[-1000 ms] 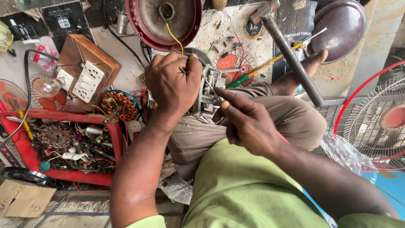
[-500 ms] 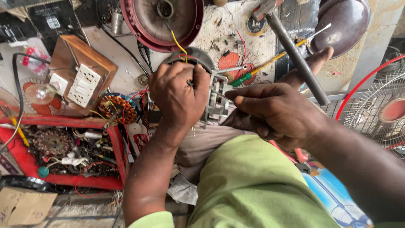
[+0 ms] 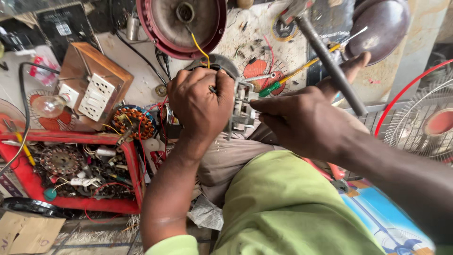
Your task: The person disassembles a small electric motor, likely from a fan, using a wrench and screwdriver. They remove the end cap, loosen and remove screws, and separate the motor housing to access the internal components.
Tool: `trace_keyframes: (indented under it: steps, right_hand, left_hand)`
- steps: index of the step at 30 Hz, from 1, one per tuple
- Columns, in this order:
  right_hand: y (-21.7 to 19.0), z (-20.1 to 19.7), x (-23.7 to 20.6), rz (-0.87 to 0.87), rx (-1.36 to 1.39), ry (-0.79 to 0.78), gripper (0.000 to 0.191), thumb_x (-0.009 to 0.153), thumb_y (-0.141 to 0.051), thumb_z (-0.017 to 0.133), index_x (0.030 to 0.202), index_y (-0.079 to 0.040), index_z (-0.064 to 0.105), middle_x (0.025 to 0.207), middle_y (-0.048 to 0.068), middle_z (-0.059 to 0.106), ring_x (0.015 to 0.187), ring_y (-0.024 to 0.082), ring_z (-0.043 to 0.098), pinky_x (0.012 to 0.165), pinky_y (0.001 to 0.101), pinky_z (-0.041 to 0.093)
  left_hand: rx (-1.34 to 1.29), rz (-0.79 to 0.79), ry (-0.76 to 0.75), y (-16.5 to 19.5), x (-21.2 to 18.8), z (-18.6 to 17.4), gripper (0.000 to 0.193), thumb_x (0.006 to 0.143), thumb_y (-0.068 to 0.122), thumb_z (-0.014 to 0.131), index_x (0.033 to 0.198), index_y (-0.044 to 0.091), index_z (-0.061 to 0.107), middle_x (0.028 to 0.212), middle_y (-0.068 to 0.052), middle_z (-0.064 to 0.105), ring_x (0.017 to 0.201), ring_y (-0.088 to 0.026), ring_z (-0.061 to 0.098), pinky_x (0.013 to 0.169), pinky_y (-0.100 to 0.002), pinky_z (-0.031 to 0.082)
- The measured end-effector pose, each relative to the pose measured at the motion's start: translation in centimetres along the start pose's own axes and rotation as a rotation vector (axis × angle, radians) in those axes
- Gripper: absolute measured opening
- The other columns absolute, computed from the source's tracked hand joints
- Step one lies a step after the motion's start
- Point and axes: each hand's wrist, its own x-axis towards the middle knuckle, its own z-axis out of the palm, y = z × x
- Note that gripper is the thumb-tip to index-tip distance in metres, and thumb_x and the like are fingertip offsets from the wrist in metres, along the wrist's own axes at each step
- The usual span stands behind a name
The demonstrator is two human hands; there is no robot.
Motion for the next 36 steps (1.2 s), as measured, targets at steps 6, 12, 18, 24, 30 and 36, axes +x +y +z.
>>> trace_keyframes:
  steps: [6, 12, 18, 24, 30, 36]
  right_hand:
    - [2.1, 1.6, -1.6, 0.074, 0.194, 0.079, 0.034, 0.091, -0.018, 0.071, 0.123, -0.006, 0.072, 0.092, 0.013, 0.078, 0.081, 0.016, 0.076, 0.073, 0.0334, 0.060]
    - [5.4, 3.1, -3.9, 0.318, 0.541, 0.103, 0.032, 0.096, -0.018, 0.070, 0.123, -0.002, 0.064, 0.103, 0.005, 0.073, 0.089, 0.010, 0.066, 0.075, 0.0276, 0.056]
    - [6.9, 3.9, -4.4, 0.154, 0.736, 0.031, 0.038, 0.096, -0.012, 0.069, 0.132, -0.003, 0.067, 0.109, 0.003, 0.074, 0.097, 0.005, 0.064, 0.085, 0.0226, 0.053]
    - [7.1, 5.6, -4.6, 0.108, 0.762, 0.008, 0.035, 0.095, -0.013, 0.070, 0.128, -0.002, 0.070, 0.107, 0.005, 0.079, 0.095, 0.006, 0.068, 0.085, 0.0237, 0.057]
    - [6.8, 5.8, -4.3, 0.028, 0.691, 0.067, 0.035, 0.095, -0.014, 0.071, 0.128, -0.002, 0.070, 0.106, 0.010, 0.079, 0.094, 0.010, 0.069, 0.083, 0.0270, 0.056]
    - [6.6, 6.3, -4.4, -0.110, 0.568, 0.180, 0.032, 0.098, -0.008, 0.069, 0.129, -0.003, 0.070, 0.104, 0.013, 0.074, 0.093, 0.018, 0.070, 0.084, 0.0303, 0.055]
  left_hand:
    - [0.017, 0.052, 0.043, 0.2, -0.9, 0.1, 0.023, 0.095, 0.019, 0.069, 0.075, 0.010, 0.075, 0.085, 0.000, 0.073, 0.079, -0.025, 0.062, 0.079, -0.044, 0.045]
    - [-0.008, 0.039, -0.008, -0.9, -1.7, 0.4, 0.023, 0.094, 0.018, 0.071, 0.074, 0.009, 0.075, 0.084, 0.000, 0.074, 0.078, -0.023, 0.061, 0.079, -0.042, 0.045]
    - [-0.033, 0.074, -0.101, -0.7, -1.2, -0.2, 0.022, 0.094, 0.016, 0.072, 0.074, 0.009, 0.075, 0.084, 0.001, 0.074, 0.078, -0.023, 0.060, 0.078, -0.041, 0.045]
    - [-0.041, 0.097, -0.168, -0.3, -0.8, -0.5, 0.019, 0.095, 0.015, 0.072, 0.077, 0.010, 0.077, 0.084, 0.001, 0.074, 0.078, -0.022, 0.060, 0.078, -0.041, 0.044]
    - [-0.051, 0.058, -0.187, -0.1, -0.9, -0.5, 0.016, 0.095, 0.012, 0.071, 0.082, 0.012, 0.080, 0.085, 0.001, 0.075, 0.080, -0.020, 0.060, 0.079, -0.038, 0.045]
    - [-0.035, 0.043, -0.201, 0.0, -1.0, -0.6, 0.016, 0.095, 0.011, 0.070, 0.083, 0.012, 0.080, 0.086, 0.001, 0.075, 0.082, -0.020, 0.060, 0.081, -0.038, 0.047]
